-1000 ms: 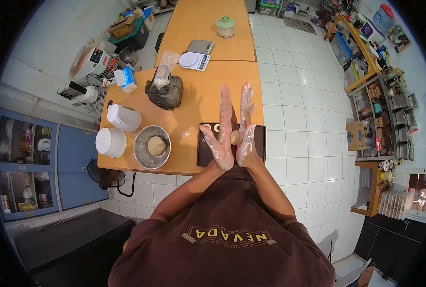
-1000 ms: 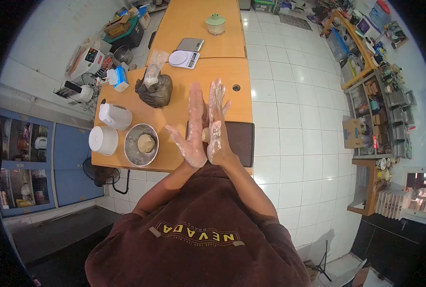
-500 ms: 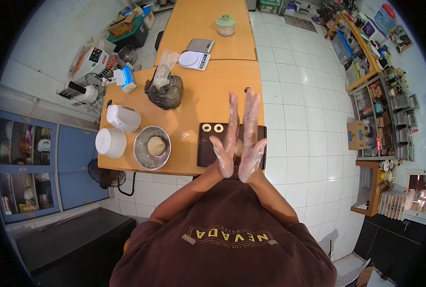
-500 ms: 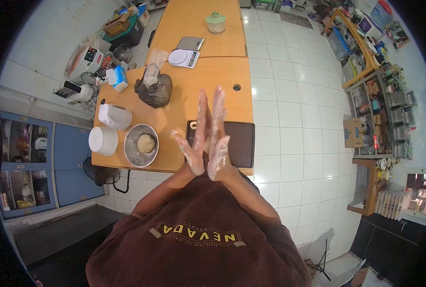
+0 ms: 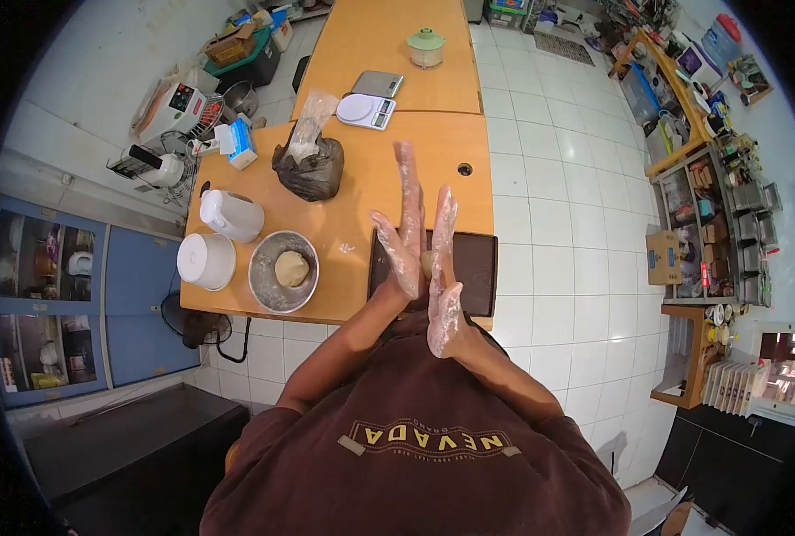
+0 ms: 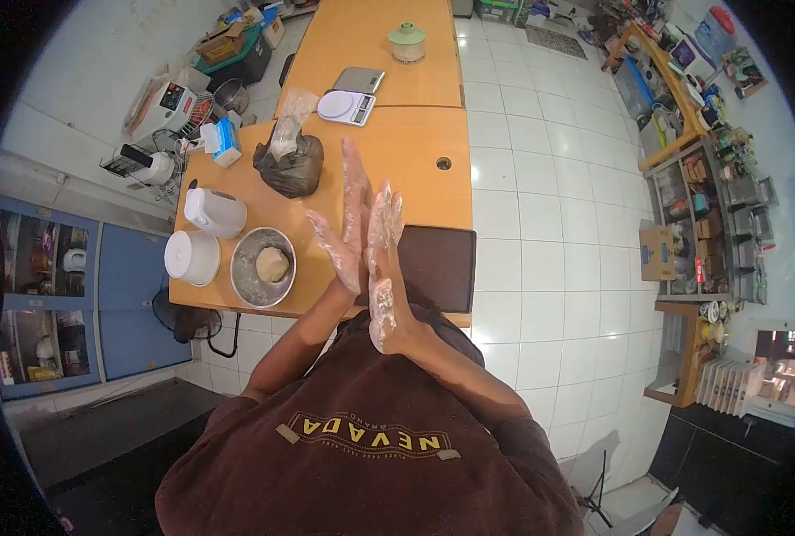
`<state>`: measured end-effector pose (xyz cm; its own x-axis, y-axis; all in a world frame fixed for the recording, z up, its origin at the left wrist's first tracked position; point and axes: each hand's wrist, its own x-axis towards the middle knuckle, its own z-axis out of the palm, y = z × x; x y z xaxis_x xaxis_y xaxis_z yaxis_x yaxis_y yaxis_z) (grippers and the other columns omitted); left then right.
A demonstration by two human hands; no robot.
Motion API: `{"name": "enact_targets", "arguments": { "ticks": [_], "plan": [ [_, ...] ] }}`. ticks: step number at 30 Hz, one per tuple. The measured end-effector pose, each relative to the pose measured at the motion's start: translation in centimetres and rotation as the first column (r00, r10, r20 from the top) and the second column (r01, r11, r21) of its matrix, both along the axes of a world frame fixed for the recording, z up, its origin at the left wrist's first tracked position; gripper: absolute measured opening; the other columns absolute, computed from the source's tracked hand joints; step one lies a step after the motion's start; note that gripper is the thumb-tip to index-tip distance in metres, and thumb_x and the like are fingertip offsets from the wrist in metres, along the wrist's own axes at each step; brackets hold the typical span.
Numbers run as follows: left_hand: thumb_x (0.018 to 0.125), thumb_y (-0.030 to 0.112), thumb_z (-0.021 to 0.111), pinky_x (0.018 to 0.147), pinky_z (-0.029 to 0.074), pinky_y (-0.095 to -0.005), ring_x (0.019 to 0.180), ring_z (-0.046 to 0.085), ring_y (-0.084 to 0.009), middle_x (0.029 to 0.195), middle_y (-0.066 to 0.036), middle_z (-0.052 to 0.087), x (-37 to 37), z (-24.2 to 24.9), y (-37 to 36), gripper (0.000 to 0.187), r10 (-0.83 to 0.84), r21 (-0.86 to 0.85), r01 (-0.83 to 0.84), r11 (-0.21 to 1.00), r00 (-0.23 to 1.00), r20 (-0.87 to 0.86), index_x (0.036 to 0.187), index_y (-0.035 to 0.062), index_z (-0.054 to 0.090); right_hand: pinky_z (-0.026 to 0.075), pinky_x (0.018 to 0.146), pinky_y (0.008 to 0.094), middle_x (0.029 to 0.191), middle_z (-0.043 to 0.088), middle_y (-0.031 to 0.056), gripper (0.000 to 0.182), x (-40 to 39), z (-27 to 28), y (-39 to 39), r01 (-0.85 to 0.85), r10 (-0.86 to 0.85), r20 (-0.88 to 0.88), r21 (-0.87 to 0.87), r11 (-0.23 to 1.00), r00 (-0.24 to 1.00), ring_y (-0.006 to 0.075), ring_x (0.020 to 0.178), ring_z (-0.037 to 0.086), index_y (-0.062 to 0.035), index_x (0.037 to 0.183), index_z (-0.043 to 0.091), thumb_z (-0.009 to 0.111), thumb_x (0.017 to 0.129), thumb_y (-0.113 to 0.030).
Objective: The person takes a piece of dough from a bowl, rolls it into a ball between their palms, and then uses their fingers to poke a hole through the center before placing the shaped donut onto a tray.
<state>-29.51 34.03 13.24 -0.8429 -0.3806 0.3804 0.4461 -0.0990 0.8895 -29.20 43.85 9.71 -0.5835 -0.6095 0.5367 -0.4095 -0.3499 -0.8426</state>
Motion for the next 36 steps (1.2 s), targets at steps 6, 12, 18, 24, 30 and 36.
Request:
{"name": "enact_targets", "arguments": {
  "ticks": [6, 12, 18, 24, 30, 36],
  "plan": [
    [0.085, 0.094, -0.003, 0.129, -0.001, -0.0531, 0.162, -0.013, -0.0302, 0.176, -0.008, -0.014, 1.4, -1.1, 1.9, 0.119, -0.001, -0.127, 0.008, 0.992, 0.999, 0.053, 0.168, 0.0088, -0.007, -0.006, 0.127, 0.0514, 0.175, -0.011, 0.0176, 0.098, -2.3, 3.5, -0.7, -0.011, 0.043, 0.266, -0.120, 0.993, 0.963, 0.0341, 0.161, -0.012, -0.0036, 0.166, -0.012, 0.009, 0.103, -0.075],
    [0.087, 0.093, -0.001, 0.128, -0.010, -0.0474, 0.163, -0.008, -0.0260, 0.177, -0.009, -0.006, 1.0, 1.6, 0.6, 0.118, 0.060, 0.078, -0.055, 0.995, 0.996, -0.062, 0.169, 0.0077, -0.004, -0.015, 0.124, 0.0546, 0.175, -0.012, 0.0200, 0.095, -1.4, 0.8, -1.1, 0.011, -0.006, 0.103, -0.054, 0.998, 0.995, 0.0367, 0.161, -0.014, -0.0020, 0.167, -0.006, 0.013, 0.105, -0.071],
    [0.081, 0.099, 0.004, 0.128, -0.007, -0.0530, 0.162, -0.013, -0.0266, 0.177, -0.004, -0.013, -0.1, -0.5, -0.6, 0.125, 0.056, 0.010, -0.057, 0.998, 0.994, 0.093, 0.168, 0.0104, -0.007, -0.014, 0.124, 0.0548, 0.175, -0.013, 0.0190, 0.093, -0.9, -0.1, -1.1, 0.040, -0.041, -0.024, -0.034, 0.999, 0.999, 0.0372, 0.161, -0.015, -0.0030, 0.167, -0.005, 0.009, 0.104, -0.070],
    [0.077, 0.101, 0.001, 0.127, -0.005, -0.0597, 0.162, -0.011, -0.0306, 0.175, -0.005, -0.020, 2.0, -3.6, 1.6, 0.127, -0.091, -0.160, 0.085, 0.983, 0.995, -0.033, 0.167, 0.0126, -0.012, -0.012, 0.126, 0.0528, 0.175, -0.012, 0.0165, 0.096, -2.4, 2.4, -0.4, 0.020, -0.020, 0.064, -0.002, 1.000, 0.998, 0.0333, 0.161, -0.015, -0.0048, 0.167, -0.006, 0.005, 0.101, -0.074],
    [0.085, 0.096, 0.004, 0.128, 0.010, -0.0569, 0.162, 0.001, -0.0288, 0.177, -0.007, -0.005, 1.8, 2.4, 1.3, 0.119, 0.036, 0.143, -0.044, 0.989, 0.998, 0.057, 0.169, 0.0134, -0.004, -0.019, 0.122, 0.0565, 0.176, -0.004, 0.0192, 0.081, -2.0, 0.2, -1.2, 0.032, -0.033, 0.025, 0.014, 0.999, 0.999, 0.0370, 0.161, -0.012, -0.0006, 0.167, 0.012, 0.012, 0.110, -0.057],
    [0.089, 0.094, 0.015, 0.128, 0.016, -0.0536, 0.163, -0.002, -0.0293, 0.177, -0.004, -0.011, 1.4, -4.1, -0.8, 0.112, -0.061, 0.040, 0.057, 0.998, 0.993, 0.106, 0.169, 0.0195, -0.007, -0.014, 0.125, 0.0545, 0.176, -0.003, 0.0173, 0.089, -1.4, 0.8, -1.1, -0.034, 0.035, 0.017, -0.057, 0.998, 0.999, 0.0353, 0.162, -0.008, -0.0022, 0.168, 0.004, 0.010, 0.107, -0.066]
  ]
}}
